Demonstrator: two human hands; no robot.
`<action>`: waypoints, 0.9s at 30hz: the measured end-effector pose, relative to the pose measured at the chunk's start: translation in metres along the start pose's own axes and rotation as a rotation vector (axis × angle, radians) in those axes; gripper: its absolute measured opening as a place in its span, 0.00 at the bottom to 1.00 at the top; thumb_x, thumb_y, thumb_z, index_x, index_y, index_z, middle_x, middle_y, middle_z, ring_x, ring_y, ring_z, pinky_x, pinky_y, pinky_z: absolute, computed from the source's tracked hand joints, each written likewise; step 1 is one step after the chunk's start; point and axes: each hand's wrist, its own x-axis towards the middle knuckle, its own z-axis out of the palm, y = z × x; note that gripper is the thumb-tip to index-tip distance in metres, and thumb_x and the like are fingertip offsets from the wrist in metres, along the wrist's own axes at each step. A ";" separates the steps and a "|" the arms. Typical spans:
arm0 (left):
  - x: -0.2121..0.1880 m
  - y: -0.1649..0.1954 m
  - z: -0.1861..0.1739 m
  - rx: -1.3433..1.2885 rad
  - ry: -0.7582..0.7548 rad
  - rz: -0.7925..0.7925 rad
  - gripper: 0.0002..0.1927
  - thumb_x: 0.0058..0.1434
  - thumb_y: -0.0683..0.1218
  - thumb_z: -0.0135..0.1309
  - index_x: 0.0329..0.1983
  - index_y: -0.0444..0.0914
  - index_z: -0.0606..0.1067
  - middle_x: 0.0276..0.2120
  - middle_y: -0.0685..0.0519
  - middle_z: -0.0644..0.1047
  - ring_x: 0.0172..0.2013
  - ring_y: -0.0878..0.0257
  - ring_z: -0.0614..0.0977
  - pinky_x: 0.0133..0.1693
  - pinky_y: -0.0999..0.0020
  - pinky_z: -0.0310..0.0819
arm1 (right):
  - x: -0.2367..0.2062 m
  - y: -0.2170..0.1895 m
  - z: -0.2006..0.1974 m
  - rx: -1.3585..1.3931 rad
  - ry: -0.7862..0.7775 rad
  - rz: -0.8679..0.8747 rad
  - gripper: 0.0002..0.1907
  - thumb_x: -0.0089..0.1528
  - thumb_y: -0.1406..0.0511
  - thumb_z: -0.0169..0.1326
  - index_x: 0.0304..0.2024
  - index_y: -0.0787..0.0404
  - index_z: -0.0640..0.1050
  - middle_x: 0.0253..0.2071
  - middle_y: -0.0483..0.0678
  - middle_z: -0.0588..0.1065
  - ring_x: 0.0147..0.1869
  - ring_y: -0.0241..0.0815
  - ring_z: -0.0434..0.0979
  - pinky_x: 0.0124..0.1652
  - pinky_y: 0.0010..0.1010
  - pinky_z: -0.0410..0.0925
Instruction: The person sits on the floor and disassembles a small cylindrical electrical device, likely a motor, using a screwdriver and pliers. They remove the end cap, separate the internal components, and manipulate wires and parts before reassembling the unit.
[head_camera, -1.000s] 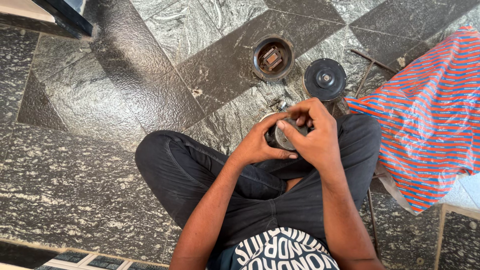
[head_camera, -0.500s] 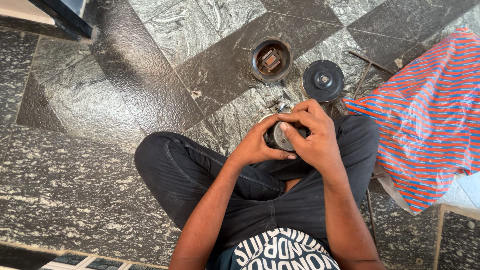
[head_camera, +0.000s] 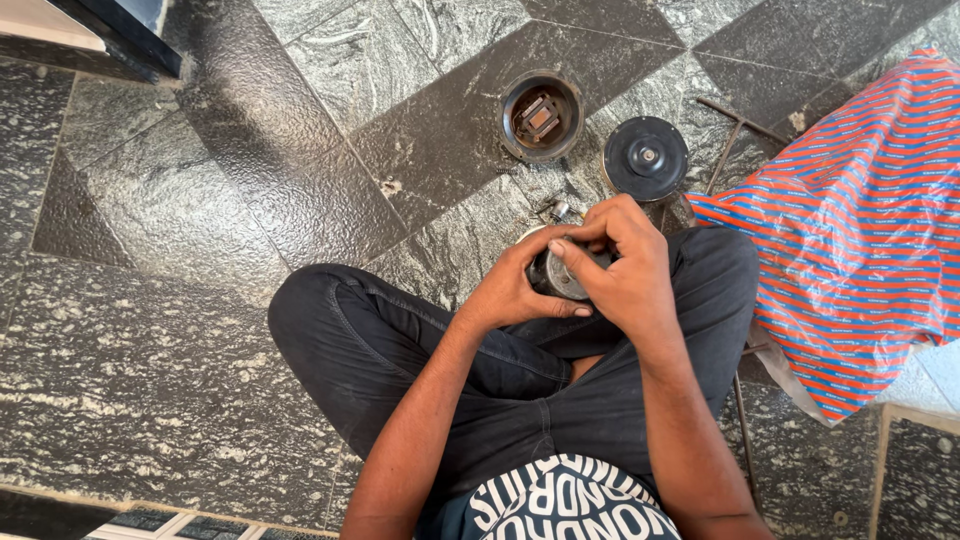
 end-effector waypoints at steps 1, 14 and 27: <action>0.000 0.001 0.000 0.016 0.006 0.002 0.51 0.39 0.57 0.78 0.67 0.41 0.71 0.61 0.48 0.77 0.63 0.53 0.78 0.64 0.53 0.73 | 0.000 0.001 0.000 -0.031 -0.006 0.009 0.12 0.57 0.70 0.68 0.41 0.64 0.79 0.39 0.46 0.72 0.38 0.34 0.71 0.38 0.25 0.67; 0.000 0.005 -0.001 -0.004 0.006 0.008 0.51 0.39 0.55 0.78 0.68 0.41 0.70 0.61 0.49 0.76 0.63 0.54 0.78 0.64 0.55 0.73 | 0.000 0.005 -0.003 -0.026 -0.041 0.030 0.16 0.55 0.71 0.68 0.46 0.65 0.81 0.39 0.46 0.72 0.38 0.34 0.70 0.39 0.25 0.66; 0.002 -0.001 0.001 0.018 0.009 0.010 0.52 0.37 0.56 0.78 0.67 0.42 0.70 0.61 0.48 0.75 0.63 0.53 0.77 0.63 0.53 0.73 | -0.002 0.010 -0.002 -0.019 -0.020 0.022 0.17 0.57 0.71 0.67 0.49 0.65 0.81 0.37 0.45 0.73 0.38 0.33 0.69 0.39 0.25 0.65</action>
